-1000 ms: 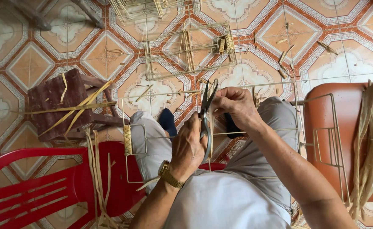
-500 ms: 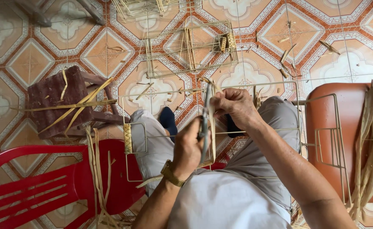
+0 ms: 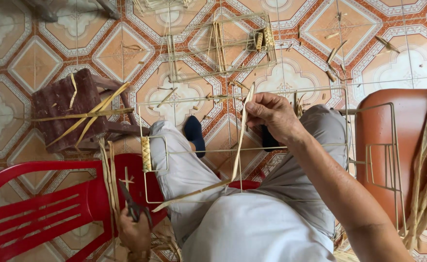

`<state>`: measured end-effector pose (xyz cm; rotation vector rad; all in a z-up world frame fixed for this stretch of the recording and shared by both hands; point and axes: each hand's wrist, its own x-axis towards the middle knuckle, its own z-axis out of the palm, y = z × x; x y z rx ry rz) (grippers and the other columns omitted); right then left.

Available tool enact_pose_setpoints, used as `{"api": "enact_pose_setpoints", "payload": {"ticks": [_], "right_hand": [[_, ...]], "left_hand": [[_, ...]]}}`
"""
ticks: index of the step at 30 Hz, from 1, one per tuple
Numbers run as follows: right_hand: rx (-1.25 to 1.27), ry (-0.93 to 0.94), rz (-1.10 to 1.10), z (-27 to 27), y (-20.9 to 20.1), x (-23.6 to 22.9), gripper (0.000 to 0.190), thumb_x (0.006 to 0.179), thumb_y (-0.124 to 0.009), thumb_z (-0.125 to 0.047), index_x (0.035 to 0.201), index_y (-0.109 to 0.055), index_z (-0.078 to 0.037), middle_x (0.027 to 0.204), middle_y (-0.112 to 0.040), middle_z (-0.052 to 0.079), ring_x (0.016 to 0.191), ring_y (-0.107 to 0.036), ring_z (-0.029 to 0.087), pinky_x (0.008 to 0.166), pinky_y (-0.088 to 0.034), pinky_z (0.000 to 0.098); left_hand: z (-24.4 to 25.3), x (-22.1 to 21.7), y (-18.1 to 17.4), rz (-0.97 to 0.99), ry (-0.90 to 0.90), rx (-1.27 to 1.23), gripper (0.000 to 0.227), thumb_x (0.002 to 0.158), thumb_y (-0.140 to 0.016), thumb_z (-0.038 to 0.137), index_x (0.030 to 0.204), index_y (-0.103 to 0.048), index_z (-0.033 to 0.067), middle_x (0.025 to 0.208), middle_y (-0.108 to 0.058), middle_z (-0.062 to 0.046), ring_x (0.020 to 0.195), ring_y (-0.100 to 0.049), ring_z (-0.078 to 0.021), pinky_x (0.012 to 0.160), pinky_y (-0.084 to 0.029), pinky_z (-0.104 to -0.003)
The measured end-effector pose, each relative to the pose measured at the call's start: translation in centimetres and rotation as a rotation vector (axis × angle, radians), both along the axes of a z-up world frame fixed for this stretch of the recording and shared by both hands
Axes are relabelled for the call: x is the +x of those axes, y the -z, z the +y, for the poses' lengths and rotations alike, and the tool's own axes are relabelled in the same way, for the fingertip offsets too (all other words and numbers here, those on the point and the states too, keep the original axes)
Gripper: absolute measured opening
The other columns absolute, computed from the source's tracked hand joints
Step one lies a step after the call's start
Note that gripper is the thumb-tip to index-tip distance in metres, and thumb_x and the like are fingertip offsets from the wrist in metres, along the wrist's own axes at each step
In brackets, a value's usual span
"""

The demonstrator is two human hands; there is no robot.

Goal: Constructing a complex wooden frame structure by weaving and tying flexible wood strips.

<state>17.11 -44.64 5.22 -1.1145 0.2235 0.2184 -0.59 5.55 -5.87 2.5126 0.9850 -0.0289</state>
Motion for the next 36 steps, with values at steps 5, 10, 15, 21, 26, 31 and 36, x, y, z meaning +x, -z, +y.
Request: {"api": "enact_pose_setpoints", "payload": {"ticks": [5, 10, 15, 21, 26, 31, 36], "right_hand": [[0.059, 0.008, 0.026, 0.4, 0.5, 0.3, 0.011, 0.093, -0.073, -0.012, 0.099, -0.073, -0.003, 0.089, -0.075, 0.006, 0.077, -0.073, 0.014, 0.07, -0.064, 0.0286], [-0.023, 0.008, 0.021, 0.4, 0.6, 0.1, 0.011, 0.094, -0.075, -0.016, 0.095, -0.073, -0.005, 0.085, -0.075, 0.004, 0.075, -0.072, 0.012, 0.066, -0.061, 0.0271], [-0.167, 0.057, 0.012, -0.4, -0.9, 0.3, 0.014, 0.095, -0.076, -0.021, 0.09, -0.071, -0.009, 0.081, -0.074, 0.002, 0.074, -0.072, 0.01, 0.061, -0.053, 0.0232], [-0.158, 0.076, -0.072, 1.9, -3.7, 0.7, 0.012, 0.097, -0.074, -0.02, 0.091, -0.072, -0.01, 0.081, -0.073, 0.0, 0.074, -0.07, 0.009, 0.062, -0.052, 0.0226], [-0.066, -0.047, -0.099, 4.4, -1.5, -0.7, 0.009, 0.096, -0.076, -0.015, 0.095, -0.074, -0.006, 0.081, -0.073, 0.003, 0.07, -0.068, 0.01, 0.059, -0.049, 0.0232], [0.065, 0.035, 0.039, 2.1, 0.8, -1.8, 0.006, 0.095, -0.073, -0.009, 0.093, -0.071, -0.004, 0.08, -0.072, 0.007, 0.064, -0.064, 0.01, 0.057, -0.049, 0.0237], [0.086, 0.217, 0.167, -0.5, 2.9, -1.3, 0.012, 0.099, -0.067, -0.011, 0.09, -0.067, -0.004, 0.08, -0.071, 0.006, 0.064, -0.065, 0.01, 0.055, -0.049, 0.0225]], "left_hand": [[2.1, -3.7, 3.6, -0.036, 0.225, 0.163, 0.06, 0.083, -0.078, 0.034, 0.132, -0.063, 0.0024, 0.113, -0.071, -0.023, 0.089, -0.073, -0.036, 0.08, -0.059, -0.046], [4.9, -4.2, 6.8, 0.026, 0.381, 0.402, 0.05, 0.081, -0.079, 0.034, 0.123, -0.069, 0.0083, 0.117, -0.071, -0.02, 0.108, -0.069, -0.0395, 0.085, -0.058, -0.047], [3.5, -0.2, 1.4, -0.041, 0.395, 0.465, 0.028, 0.082, -0.079, 0.022, 0.105, -0.076, 0.0079, 0.119, -0.072, -0.02, 0.099, -0.072, -0.0349, 0.079, -0.061, -0.044], [-12.2, 8.6, -14.5, -0.724, 0.506, -0.251, 0.017, 0.103, -0.068, 0.005, 0.119, -0.07, -0.0013, 0.108, -0.075, -0.016, 0.093, -0.075, -0.0176, 0.075, -0.063, -0.026], [-25.6, 13.6, -17.4, -0.246, 0.976, -0.521, 0.03, 0.092, -0.079, 0.026, 0.1, -0.068, -0.0007, 0.069, -0.069, -0.012, 0.06, -0.065, -0.02, 0.051, -0.049, -0.03], [-25.2, 13.9, -19.1, 0.115, 0.977, -0.837, 0.024, 0.099, -0.062, 0.024, 0.089, -0.061, 0.0023, 0.069, -0.068, -0.002, 0.052, -0.067, -0.0104, 0.042, -0.053, -0.026], [-17.8, 9.6, -25.2, 0.632, 0.937, -0.846, 0.016, 0.093, -0.064, 0.021, 0.093, -0.066, 0.0059, 0.063, -0.066, -0.005, 0.047, -0.062, -0.0126, 0.041, -0.049, -0.03]]}}
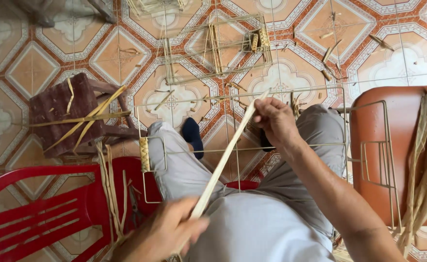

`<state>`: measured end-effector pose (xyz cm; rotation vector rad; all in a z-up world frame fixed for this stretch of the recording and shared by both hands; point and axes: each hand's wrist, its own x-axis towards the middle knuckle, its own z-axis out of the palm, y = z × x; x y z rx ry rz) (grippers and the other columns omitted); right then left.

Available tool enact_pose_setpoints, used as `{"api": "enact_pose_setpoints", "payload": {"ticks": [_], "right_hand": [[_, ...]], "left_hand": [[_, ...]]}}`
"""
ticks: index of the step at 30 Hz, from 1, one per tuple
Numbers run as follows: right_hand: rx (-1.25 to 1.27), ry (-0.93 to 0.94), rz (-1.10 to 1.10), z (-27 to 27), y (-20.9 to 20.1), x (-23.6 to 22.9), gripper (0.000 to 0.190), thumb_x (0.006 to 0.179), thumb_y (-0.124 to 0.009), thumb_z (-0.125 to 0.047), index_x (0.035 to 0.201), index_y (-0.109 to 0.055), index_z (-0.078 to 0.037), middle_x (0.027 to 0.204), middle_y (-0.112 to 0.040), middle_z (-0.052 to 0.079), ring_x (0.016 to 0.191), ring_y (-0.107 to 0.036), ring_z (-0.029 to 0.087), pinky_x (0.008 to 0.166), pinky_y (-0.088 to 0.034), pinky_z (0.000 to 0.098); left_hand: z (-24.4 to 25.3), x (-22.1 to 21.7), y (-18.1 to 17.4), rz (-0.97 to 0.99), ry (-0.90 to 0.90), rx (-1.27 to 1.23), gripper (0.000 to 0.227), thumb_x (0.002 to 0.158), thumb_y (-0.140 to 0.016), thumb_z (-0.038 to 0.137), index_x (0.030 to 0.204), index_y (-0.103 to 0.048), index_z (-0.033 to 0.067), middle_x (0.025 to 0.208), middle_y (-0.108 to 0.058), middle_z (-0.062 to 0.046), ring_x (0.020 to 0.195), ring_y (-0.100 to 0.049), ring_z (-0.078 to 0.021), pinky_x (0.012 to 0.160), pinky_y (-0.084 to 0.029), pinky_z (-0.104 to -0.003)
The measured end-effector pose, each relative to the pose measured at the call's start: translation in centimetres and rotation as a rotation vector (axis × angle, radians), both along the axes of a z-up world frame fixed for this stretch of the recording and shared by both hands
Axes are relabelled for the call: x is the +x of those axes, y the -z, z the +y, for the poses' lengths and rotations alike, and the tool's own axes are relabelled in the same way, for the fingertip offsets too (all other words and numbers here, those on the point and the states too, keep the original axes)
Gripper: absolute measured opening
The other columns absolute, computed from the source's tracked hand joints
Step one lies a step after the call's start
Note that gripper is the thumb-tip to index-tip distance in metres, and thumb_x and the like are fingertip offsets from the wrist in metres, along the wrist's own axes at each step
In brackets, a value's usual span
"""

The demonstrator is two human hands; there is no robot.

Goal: Constructing a complex wooden frame structure by weaving and tying flexible wood strips.

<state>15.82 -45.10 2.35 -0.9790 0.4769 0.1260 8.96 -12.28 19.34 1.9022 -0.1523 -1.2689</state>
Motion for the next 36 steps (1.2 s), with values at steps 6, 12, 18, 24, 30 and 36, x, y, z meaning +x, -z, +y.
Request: {"api": "enact_pose_setpoints", "payload": {"ticks": [6, 12, 18, 24, 30, 36], "right_hand": [[-0.146, -0.056, 0.067, 3.0, -0.2, -0.1, 0.01, 0.095, -0.066, -0.012, 0.093, -0.072, -0.004, 0.08, -0.073, 0.005, 0.063, -0.065, 0.01, 0.056, -0.053, 0.0236], [-0.108, -0.172, 0.007, 5.7, 1.8, 0.7, 0.014, 0.094, -0.076, -0.015, 0.091, -0.071, -0.003, 0.073, -0.069, 0.003, 0.057, -0.06, 0.009, 0.054, -0.049, 0.0236], [-0.187, -0.274, -0.034, 3.2, -0.4, 2.1, 0.016, 0.093, -0.076, -0.018, 0.095, -0.073, -0.003, 0.078, -0.073, 0.005, 0.062, -0.064, 0.01, 0.057, -0.052, 0.0241], [-1.183, -0.159, -0.436, -1.6, -1.9, 7.8, 0.021, 0.105, -0.064, -0.02, 0.111, -0.074, -0.002, 0.102, -0.077, 0.013, 0.087, -0.074, 0.019, 0.076, -0.062, 0.0323], [-1.884, -0.744, -0.892, -3.4, 5.5, 12.6, 0.008, 0.095, -0.067, -0.008, 0.095, -0.074, -0.005, 0.094, -0.076, 0.012, 0.092, -0.074, 0.027, 0.078, -0.06, 0.0363], [-0.773, -0.684, -0.232, -1.3, -0.2, 10.7, 0.02, 0.098, -0.064, -0.02, 0.094, -0.073, -0.002, 0.086, -0.077, 0.008, 0.078, -0.077, 0.014, 0.068, -0.064, 0.029]], "left_hand": [[5.0, -1.2, 3.5, -0.325, 0.114, 0.334, 0.071, 0.086, -0.076, 0.04, 0.143, -0.053, 0.0056, 0.113, -0.075, -0.019, 0.094, -0.076, -0.0271, 0.082, -0.059, -0.04], [-5.6, 5.1, 13.9, -0.573, -0.444, -0.261, 0.044, 0.097, -0.071, 0.022, 0.13, -0.06, -0.0061, 0.111, -0.077, -0.017, 0.098, -0.075, -0.0197, 0.081, -0.061, -0.028], [-9.8, 8.4, 15.9, -0.331, -0.649, -0.355, 0.024, 0.095, -0.068, 0.017, 0.105, -0.076, -0.0035, 0.082, -0.076, -0.01, 0.062, -0.067, -0.0116, 0.055, -0.056, -0.025], [-10.0, 10.9, 17.2, -0.345, -0.569, -0.144, 0.022, 0.094, -0.067, 0.015, 0.088, -0.076, -0.0049, 0.07, -0.074, -0.01, 0.05, -0.068, -0.0138, 0.045, -0.053, -0.027], [-13.0, 12.6, 19.2, -0.271, -0.71, -0.321, 0.018, 0.092, -0.067, 0.016, 0.095, -0.077, 0.0007, 0.072, -0.074, -0.008, 0.055, -0.07, -0.0128, 0.048, -0.057, -0.025], [-13.0, 12.8, 20.6, -0.338, -0.656, -0.317, 0.022, 0.095, -0.068, 0.019, 0.089, -0.076, -0.0004, 0.072, -0.075, -0.007, 0.053, -0.07, -0.0124, 0.047, -0.053, -0.024]]}}
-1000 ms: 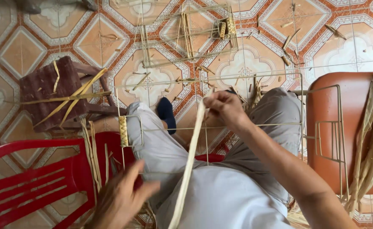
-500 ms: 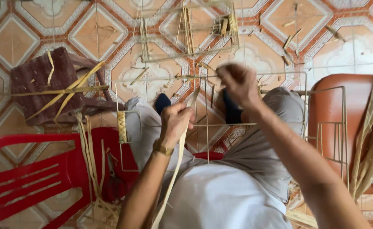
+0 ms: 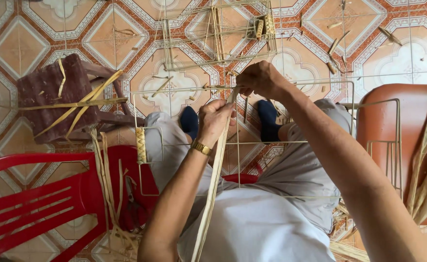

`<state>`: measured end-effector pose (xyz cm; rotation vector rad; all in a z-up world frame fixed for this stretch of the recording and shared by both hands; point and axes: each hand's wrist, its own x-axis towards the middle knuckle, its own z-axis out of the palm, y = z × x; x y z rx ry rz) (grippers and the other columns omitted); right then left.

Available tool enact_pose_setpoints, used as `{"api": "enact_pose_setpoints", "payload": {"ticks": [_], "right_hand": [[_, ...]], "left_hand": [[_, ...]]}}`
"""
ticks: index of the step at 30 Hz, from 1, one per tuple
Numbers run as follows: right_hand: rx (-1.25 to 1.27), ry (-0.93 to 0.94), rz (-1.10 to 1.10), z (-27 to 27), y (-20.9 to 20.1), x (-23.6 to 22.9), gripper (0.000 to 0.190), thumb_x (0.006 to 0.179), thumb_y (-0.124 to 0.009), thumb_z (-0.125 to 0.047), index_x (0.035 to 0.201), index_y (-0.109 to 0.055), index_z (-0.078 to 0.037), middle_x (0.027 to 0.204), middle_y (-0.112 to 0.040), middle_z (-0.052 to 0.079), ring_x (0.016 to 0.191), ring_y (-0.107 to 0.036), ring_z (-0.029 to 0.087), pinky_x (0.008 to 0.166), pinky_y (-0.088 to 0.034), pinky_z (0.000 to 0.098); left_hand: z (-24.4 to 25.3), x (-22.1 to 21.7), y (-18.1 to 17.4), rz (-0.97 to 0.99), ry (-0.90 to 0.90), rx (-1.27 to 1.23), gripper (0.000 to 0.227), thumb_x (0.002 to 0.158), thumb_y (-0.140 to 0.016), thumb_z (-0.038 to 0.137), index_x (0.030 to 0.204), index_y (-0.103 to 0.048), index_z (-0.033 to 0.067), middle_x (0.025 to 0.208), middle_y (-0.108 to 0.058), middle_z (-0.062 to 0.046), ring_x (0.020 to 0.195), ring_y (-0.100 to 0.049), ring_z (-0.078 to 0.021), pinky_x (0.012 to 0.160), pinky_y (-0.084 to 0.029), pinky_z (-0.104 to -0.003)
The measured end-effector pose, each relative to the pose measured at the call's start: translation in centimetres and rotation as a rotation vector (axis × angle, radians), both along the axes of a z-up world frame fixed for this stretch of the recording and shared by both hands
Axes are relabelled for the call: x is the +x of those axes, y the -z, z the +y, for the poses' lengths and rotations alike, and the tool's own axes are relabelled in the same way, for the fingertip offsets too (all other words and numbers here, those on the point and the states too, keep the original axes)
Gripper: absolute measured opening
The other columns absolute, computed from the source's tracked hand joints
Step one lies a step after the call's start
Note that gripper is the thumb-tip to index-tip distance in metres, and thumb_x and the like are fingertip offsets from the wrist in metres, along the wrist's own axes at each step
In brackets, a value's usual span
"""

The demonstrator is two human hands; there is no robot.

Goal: Constructing a complex wooden frame structure by weaving and tying flexible wood strips.

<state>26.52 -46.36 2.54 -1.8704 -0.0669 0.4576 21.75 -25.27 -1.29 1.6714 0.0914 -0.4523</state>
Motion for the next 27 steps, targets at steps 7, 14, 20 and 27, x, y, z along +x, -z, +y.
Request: {"api": "enact_pose_setpoints", "payload": {"ticks": [7, 14, 20, 27], "right_hand": [[-0.06, 0.073, -0.08, 0.5, 0.4, 0.0, 0.031, 0.102, -0.065, -0.025, 0.093, -0.073, 0.003, 0.083, -0.076, 0.013, 0.077, -0.076, 0.016, 0.068, -0.062, 0.031], [0.112, 0.157, 0.156, -0.1, -3.2, -0.8, 0.043, 0.108, -0.052, -0.038, 0.102, -0.077, -0.003, 0.094, -0.08, 0.014, 0.082, -0.08, 0.022, 0.076, -0.066, 0.0352], [0.179, 0.142, 0.351, -1.2, -1.9, 0.7, 0.029, 0.094, -0.069, -0.021, 0.119, -0.071, -0.008, 0.098, -0.08, 0.013, 0.09, -0.079, 0.023, 0.074, -0.065, 0.032], [-0.1, -0.015, 0.283, -0.5, -1.2, 1.1, 0.022, 0.091, -0.076, -0.022, 0.103, -0.08, -0.004, 0.085, -0.08, 0.008, 0.066, -0.071, 0.015, 0.06, -0.058, 0.0279]], "left_hand": [[-0.6, 0.1, 1.0, 0.022, -0.027, -0.114, 0.021, 0.095, -0.069, 0.019, 0.088, -0.077, 0.0011, 0.072, -0.073, -0.003, 0.055, -0.065, -0.0087, 0.048, -0.052, -0.024], [-0.5, -0.1, 2.0, 0.008, -0.032, -0.171, 0.021, 0.097, -0.068, 0.016, 0.086, -0.076, 0.0, 0.071, -0.07, -0.003, 0.058, -0.062, -0.0076, 0.051, -0.055, -0.025], [-0.2, 0.2, 1.8, 0.024, 0.016, -0.121, 0.014, 0.094, -0.067, 0.013, 0.094, -0.075, 0.0008, 0.078, -0.075, -0.007, 0.06, -0.07, -0.0109, 0.049, -0.061, -0.027], [0.1, 0.3, 1.8, 0.05, 0.016, -0.174, 0.014, 0.094, -0.069, 0.013, 0.092, -0.076, 0.0003, 0.077, -0.074, -0.007, 0.061, -0.07, -0.0096, 0.049, -0.06, -0.026]]}}
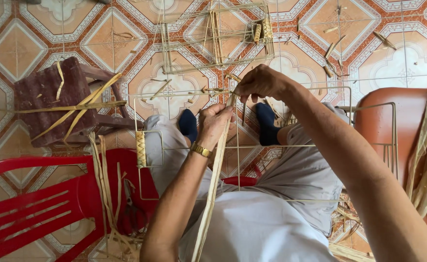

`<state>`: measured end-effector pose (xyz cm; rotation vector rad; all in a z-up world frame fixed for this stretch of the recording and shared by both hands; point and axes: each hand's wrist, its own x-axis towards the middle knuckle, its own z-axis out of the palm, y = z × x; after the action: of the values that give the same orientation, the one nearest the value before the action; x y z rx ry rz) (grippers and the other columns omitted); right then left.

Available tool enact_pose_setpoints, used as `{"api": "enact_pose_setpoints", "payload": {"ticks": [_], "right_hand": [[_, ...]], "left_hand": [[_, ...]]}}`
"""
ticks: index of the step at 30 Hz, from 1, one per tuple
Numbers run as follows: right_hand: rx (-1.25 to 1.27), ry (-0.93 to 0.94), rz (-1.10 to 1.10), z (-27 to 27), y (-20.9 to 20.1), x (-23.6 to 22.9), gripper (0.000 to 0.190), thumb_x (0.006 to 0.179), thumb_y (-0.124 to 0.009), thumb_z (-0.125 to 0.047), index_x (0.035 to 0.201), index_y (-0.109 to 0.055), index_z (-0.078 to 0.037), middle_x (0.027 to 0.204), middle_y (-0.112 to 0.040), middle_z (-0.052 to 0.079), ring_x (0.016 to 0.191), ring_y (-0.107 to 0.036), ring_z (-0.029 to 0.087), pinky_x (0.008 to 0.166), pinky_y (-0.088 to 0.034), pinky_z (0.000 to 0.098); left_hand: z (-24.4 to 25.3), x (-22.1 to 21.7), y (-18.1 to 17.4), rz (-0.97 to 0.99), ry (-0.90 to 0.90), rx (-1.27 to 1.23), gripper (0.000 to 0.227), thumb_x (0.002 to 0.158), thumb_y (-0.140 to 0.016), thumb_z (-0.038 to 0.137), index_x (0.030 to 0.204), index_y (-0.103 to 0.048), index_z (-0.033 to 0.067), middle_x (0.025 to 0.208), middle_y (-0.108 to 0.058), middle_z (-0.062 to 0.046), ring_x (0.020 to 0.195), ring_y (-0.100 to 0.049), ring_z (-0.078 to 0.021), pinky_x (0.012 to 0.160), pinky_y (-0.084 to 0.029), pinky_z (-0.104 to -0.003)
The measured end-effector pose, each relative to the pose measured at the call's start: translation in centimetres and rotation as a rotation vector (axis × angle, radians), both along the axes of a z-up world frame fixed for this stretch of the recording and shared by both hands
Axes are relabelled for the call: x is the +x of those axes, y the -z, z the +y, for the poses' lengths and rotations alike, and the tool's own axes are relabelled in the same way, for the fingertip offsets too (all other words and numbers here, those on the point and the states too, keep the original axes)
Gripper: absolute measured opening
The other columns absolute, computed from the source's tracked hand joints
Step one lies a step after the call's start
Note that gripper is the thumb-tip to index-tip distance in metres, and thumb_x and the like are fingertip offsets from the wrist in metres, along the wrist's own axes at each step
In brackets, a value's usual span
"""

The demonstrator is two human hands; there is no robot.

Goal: Constructing a complex wooden frame structure by weaving and tying flexible wood strips.

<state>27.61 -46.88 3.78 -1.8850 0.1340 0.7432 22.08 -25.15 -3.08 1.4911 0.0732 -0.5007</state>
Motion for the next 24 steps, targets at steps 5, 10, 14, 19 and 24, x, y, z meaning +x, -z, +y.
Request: {"api": "enact_pose_setpoints", "payload": {"ticks": [5, 10, 14, 19, 24], "right_hand": [[-0.118, -0.137, -0.174, 0.8, -1.6, -0.9, 0.023, 0.091, -0.074, -0.033, 0.099, -0.083, -0.013, 0.078, -0.078, 0.003, 0.06, -0.06, 0.011, 0.052, -0.047, 0.0305], [-0.141, -0.099, -0.217, 0.8, -0.4, -1.2, 0.028, 0.088, -0.077, -0.037, 0.094, -0.082, -0.009, 0.077, -0.079, 0.004, 0.068, -0.068, 0.01, 0.063, -0.054, 0.0281], [0.099, -0.081, -0.267, -0.3, 3.1, -1.1, 0.027, 0.092, -0.07, -0.035, 0.102, -0.078, -0.011, 0.088, -0.079, 0.0, 0.076, -0.075, 0.008, 0.074, -0.064, 0.027], [0.126, -0.192, -0.223, -0.8, 0.2, -1.5, 0.023, 0.084, -0.075, -0.018, 0.104, -0.079, -0.007, 0.093, -0.079, 0.004, 0.081, -0.07, 0.012, 0.075, -0.059, 0.0298], [-0.032, -0.188, -0.257, -0.6, 1.5, -1.6, 0.021, 0.083, -0.08, -0.019, 0.1, -0.077, -0.008, 0.089, -0.078, 0.004, 0.078, -0.07, 0.012, 0.073, -0.059, 0.0291]], "left_hand": [[2.7, 0.9, -1.4, -0.027, 0.076, 0.193, 0.014, 0.091, -0.074, 0.019, 0.09, -0.078, 0.0055, 0.066, -0.07, -0.004, 0.052, -0.06, -0.0086, 0.042, -0.046, -0.023], [2.5, 0.2, -7.9, -0.419, 0.225, 0.404, 0.014, 0.09, -0.073, 0.017, 0.086, -0.074, 0.0037, 0.065, -0.069, -0.006, 0.054, -0.064, -0.0126, 0.048, -0.049, -0.029], [-2.9, -3.9, -8.0, -0.677, 0.272, 0.557, 0.02, 0.091, -0.065, 0.005, 0.073, -0.056, 0.0007, 0.062, -0.057, -0.016, 0.055, -0.058, -0.03, 0.055, -0.047, -0.046], [-6.8, -5.9, -3.1, -0.768, 0.24, 0.552, 0.013, 0.087, -0.065, 0.007, 0.079, -0.056, 0.0021, 0.069, -0.061, -0.015, 0.061, -0.061, -0.0288, 0.056, -0.051, -0.043], [-4.6, -5.0, -4.6, -0.351, 0.507, 0.455, 0.025, 0.098, -0.068, 0.019, 0.081, -0.062, 0.0002, 0.066, -0.062, -0.011, 0.054, -0.056, -0.0212, 0.049, -0.045, -0.037]]}}
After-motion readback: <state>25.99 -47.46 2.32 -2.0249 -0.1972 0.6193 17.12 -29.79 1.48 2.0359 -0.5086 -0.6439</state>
